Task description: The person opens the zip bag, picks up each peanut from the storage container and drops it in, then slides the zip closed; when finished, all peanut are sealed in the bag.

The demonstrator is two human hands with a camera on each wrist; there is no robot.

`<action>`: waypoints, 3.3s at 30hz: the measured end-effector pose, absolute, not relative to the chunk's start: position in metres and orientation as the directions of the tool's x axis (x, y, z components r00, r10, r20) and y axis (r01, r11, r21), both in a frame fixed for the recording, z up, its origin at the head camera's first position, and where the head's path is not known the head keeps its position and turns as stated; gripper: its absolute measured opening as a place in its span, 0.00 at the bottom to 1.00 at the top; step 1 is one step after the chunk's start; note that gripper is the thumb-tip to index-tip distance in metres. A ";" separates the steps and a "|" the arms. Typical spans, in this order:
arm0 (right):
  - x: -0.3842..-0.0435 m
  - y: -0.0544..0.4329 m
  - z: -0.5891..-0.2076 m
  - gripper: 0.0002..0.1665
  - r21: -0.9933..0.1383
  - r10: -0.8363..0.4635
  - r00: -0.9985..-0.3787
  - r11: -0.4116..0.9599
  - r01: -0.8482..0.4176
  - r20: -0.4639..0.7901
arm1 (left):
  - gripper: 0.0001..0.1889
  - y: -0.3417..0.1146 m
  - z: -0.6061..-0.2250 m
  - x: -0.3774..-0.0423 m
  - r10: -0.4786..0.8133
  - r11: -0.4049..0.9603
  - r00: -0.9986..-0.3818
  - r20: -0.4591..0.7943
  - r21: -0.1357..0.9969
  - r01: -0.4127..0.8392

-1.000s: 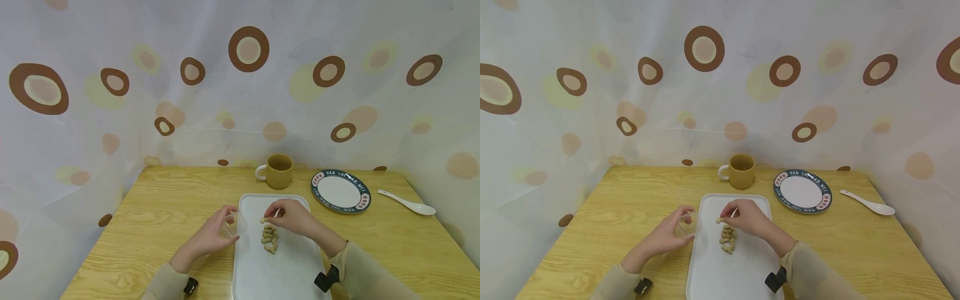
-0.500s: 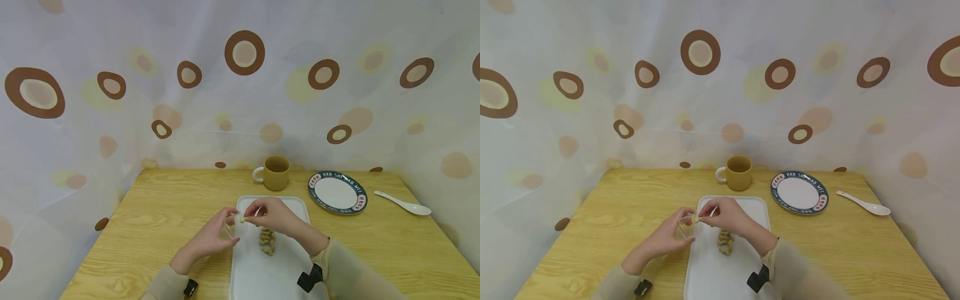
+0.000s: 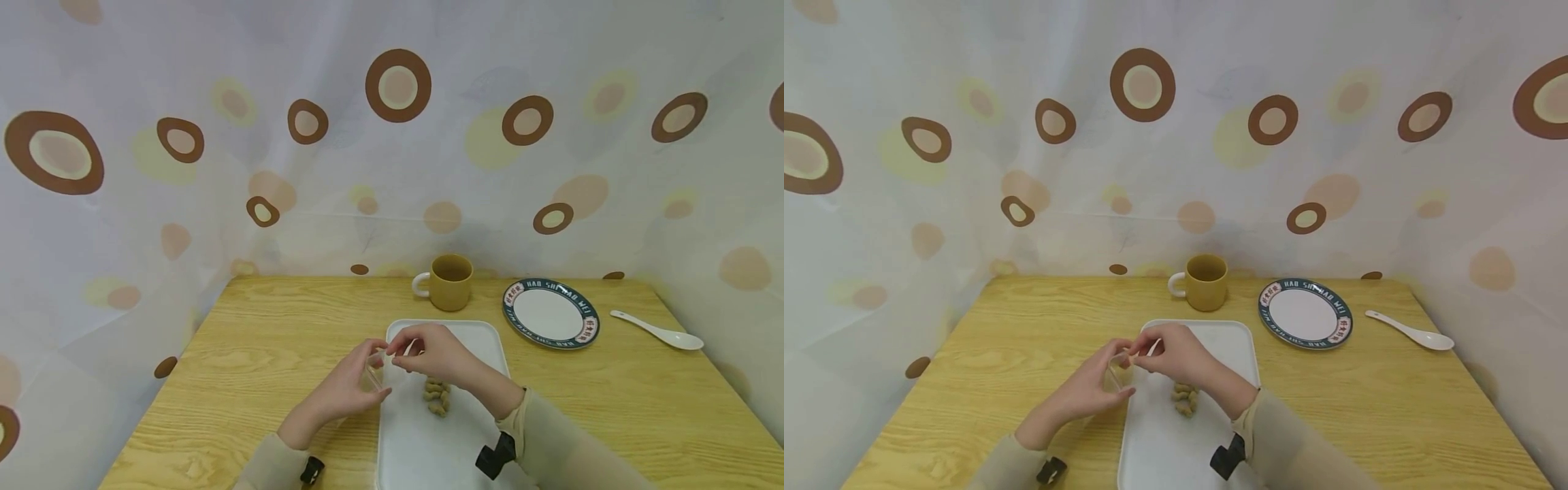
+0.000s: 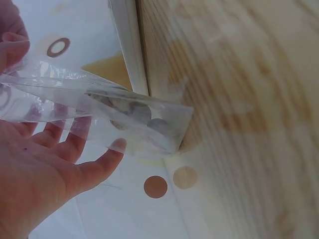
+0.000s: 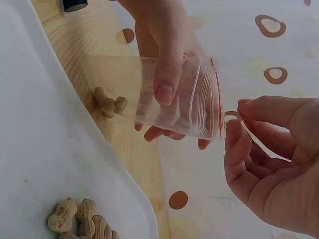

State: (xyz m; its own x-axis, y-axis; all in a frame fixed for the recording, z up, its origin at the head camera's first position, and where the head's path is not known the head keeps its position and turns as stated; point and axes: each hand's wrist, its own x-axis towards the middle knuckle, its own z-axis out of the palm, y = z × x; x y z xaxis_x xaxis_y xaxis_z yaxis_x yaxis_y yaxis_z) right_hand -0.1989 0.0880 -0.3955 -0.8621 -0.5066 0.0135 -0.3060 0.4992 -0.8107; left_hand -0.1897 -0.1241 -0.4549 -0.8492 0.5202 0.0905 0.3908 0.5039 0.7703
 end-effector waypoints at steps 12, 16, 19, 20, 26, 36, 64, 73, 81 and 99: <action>-0.205 0.104 -0.406 0.06 -0.797 -0.456 -0.888 0.558 -0.231 -0.061 | 0.35 -0.130 -0.457 -0.189 0.511 0.492 -0.854 0.096 0.782 0.383; -0.206 0.109 -0.409 0.07 -0.786 -0.456 -0.888 0.568 -0.244 -0.054 | 0.36 -0.129 -0.458 -0.190 0.514 0.478 -0.851 0.106 0.788 0.387; -0.207 0.114 -0.412 0.07 -0.776 -0.456 -0.888 0.578 -0.252 -0.051 | 0.36 -0.128 -0.459 -0.190 0.510 0.477 -0.854 0.100 0.794 0.378; -0.207 0.116 -0.414 0.07 -0.775 -0.453 -0.890 0.581 -0.247 -0.056 | 0.36 -0.128 -0.459 -0.190 0.509 0.479 -0.855 0.097 0.794 0.375; -0.209 0.124 -0.420 0.07 -0.761 -0.432 -0.898 0.610 -0.222 -0.084 | 0.35 -0.128 -0.459 -0.190 0.498 0.487 -0.862 0.100 0.790 0.373; -0.210 0.134 -0.442 0.07 -0.729 -0.411 -0.901 0.658 -0.190 -0.136 | 0.35 -0.131 -0.458 -0.188 0.499 0.489 -0.860 0.109 0.784 0.383; -0.205 0.157 -0.471 0.10 -0.660 -0.342 -0.931 0.729 -0.180 -0.124 | 0.36 -0.134 -0.459 -0.186 0.493 0.492 -0.865 0.097 0.789 0.368; -0.206 0.164 -0.471 0.11 -0.644 -0.343 -0.932 0.741 -0.190 -0.119 | 0.36 -0.134 -0.459 -0.187 0.489 0.490 -0.867 0.092 0.793 0.361; -0.208 0.170 -0.472 0.12 -0.655 -0.324 -0.932 0.742 -0.144 -0.162 | 0.35 -0.133 -0.458 -0.187 0.487 0.496 -0.870 0.081 0.794 0.351; -0.210 0.157 -0.443 0.15 -0.720 -0.382 -0.921 0.660 -0.215 -0.075 | 0.36 -0.130 -0.454 -0.186 0.493 0.511 -0.867 0.074 0.781 0.358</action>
State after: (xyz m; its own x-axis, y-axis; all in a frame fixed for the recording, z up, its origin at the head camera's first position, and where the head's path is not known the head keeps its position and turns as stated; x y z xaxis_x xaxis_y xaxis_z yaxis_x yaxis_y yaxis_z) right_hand -0.2102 0.1575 -0.4432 -0.9213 -0.3815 -0.0752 -0.2147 0.6603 -0.7197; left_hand -0.1861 -0.1304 -0.4538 -0.8666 0.4934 0.0744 0.3580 0.5110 0.7815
